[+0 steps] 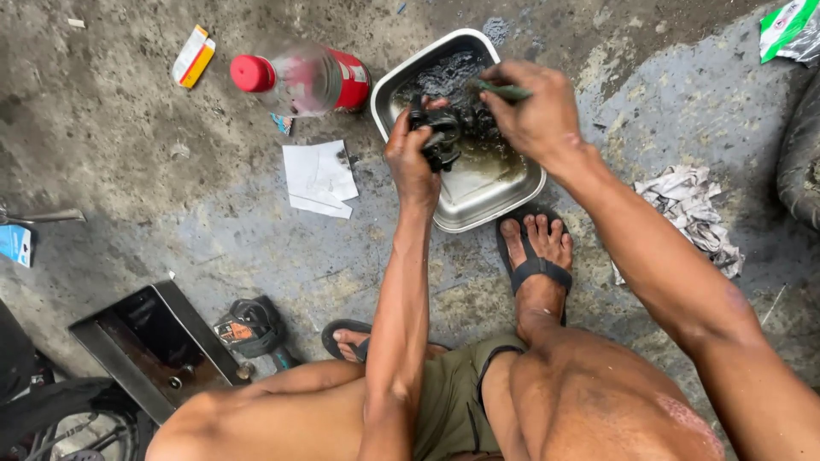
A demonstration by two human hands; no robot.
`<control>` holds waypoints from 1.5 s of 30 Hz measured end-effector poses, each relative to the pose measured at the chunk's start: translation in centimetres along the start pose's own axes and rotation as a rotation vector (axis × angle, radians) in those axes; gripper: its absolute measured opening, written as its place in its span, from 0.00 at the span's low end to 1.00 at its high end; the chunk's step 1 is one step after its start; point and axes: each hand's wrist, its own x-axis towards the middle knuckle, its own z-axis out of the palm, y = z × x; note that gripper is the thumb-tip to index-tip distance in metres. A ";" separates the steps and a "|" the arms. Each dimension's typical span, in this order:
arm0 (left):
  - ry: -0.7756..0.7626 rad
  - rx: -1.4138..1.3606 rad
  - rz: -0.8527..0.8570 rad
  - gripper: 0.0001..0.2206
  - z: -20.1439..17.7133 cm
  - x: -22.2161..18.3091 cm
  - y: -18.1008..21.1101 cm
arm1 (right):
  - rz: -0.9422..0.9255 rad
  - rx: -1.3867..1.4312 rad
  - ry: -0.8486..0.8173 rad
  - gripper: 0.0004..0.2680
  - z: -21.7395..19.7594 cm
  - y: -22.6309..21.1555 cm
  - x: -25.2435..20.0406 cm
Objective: Cleaning a motorcycle brake caliper by scrubbing it with a brush in a tray of cleaning fluid on the floor of a workshop.
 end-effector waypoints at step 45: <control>-0.483 -1.058 -0.325 0.22 -3.8 1.8 1.9 | 0.089 -0.518 -0.605 0.24 6.9 0.4 -1.0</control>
